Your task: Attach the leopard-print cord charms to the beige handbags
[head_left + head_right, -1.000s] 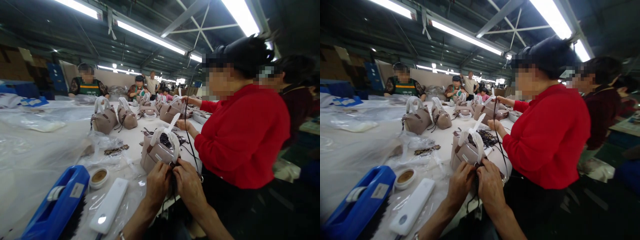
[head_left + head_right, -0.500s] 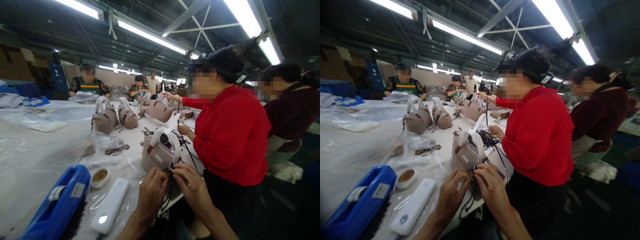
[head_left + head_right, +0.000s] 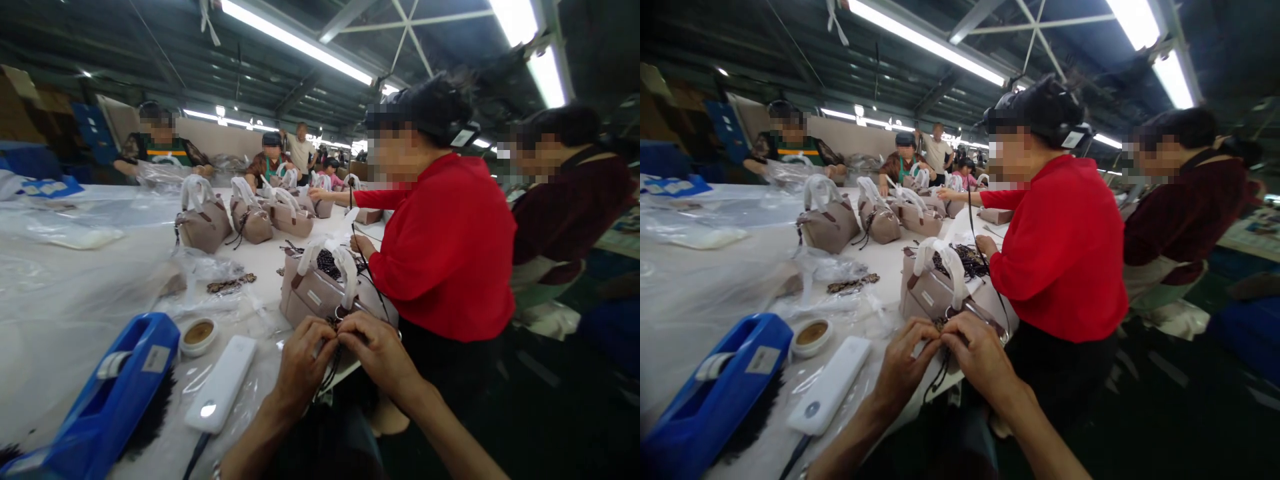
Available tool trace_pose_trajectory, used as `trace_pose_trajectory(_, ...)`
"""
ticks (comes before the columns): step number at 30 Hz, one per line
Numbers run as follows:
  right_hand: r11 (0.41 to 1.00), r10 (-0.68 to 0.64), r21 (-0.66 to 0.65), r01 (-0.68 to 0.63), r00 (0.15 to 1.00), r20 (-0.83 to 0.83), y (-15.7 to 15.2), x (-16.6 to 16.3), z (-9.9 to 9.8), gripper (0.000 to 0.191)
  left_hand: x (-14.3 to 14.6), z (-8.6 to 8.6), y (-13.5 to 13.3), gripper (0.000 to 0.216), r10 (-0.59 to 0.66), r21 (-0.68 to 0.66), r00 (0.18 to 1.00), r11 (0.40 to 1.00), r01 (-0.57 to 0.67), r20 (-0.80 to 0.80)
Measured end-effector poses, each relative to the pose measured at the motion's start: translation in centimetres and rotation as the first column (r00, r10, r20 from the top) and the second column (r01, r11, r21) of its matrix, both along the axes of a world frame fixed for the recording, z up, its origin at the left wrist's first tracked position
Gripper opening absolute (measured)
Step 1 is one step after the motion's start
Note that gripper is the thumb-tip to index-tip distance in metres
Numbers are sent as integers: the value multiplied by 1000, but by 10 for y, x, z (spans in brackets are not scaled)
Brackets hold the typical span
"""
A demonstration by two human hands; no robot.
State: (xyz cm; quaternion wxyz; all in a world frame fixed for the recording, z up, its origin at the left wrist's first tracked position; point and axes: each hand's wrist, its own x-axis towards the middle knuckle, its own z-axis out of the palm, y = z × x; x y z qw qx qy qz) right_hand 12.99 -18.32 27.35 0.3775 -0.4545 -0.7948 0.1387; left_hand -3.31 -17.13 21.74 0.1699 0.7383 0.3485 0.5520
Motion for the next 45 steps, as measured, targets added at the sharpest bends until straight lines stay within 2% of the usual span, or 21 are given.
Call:
trace_pose_trajectory(3, 997, -74, 22, 72, 994, 83, 0, 4, 3, 11, 0, -7, 6, 5, 93, -60, 996, 994, -92, 11)
trace_pose_trajectory(6, 993, -108, 60, 103, 991, 83, 2, 7, 7, 11, 4, -12, 13, 14, 197, -154, 980, 968, -200, -38)
trace_pose_trajectory(13, 982, -107, 166, 89, 989, 103, 3, 5, -1, 11, 20, 1, 25, 11, 195, -198, 963, 952, -232, -188)
trace_pose_trajectory(15, 974, -123, 202, 100, 987, 105, 4, 5, -4, 10, 20, 5, 26, 7, 180, -262, 962, 937, -231, -205)
trace_pose_trajectory(17, 963, -134, 248, 102, 984, 117, 5, 6, -7, 9, 18, 7, 26, 4, 112, -371, 984, 915, -156, -137)
trace_pose_trajectory(20, 938, -157, 333, 99, 976, 151, 7, 5, -11, 9, 14, 6, 26, 6, -41, -515, 993, 852, 93, 112)
trace_pose_trajectory(22, 916, -180, 389, 102, 969, 169, 8, 3, -14, 10, 12, 3, 28, 11, -99, -572, 958, 783, 242, 269)
trace_pose_trajectory(25, 886, -212, 451, 109, 960, 185, 9, -1, -18, 13, 9, -2, 31, 20, -120, -618, 893, 682, 391, 433)
trace_pose_trajectory(29, 891, -229, 441, 109, 946, 228, 8, -4, -24, 17, 6, -2, 33, 28, -124, -632, 828, 588, 505, 546)
trace_pose_trajectory(34, 890, -244, 437, 130, 945, 216, 9, -6, -26, 20, 4, 4, 30, 29, -155, -639, 803, 528, 559, 575)
trace_pose_trajectory(38, 889, -245, 441, 127, 944, 221, 11, -7, -26, 19, 2, 3, 30, 26, -176, -623, 790, 525, 580, 587)
trace_pose_trajectory(41, 902, -202, 424, 77, 945, 258, 11, -7, -25, 18, 1, 3, 32, 26, -193, -614, 801, 549, 566, 566)
trace_pose_trajectory(43, 918, -162, 395, 36, 943, 292, 10, -6, -26, 19, 0, 4, 32, 25, -198, -623, 852, 606, 495, 484)
trace_pose_trajectory(45, 927, -135, 374, 11, 942, 308, 8, -5, -27, 19, -1, 7, 31, 20, -188, -604, 929, 715, 353, 320)
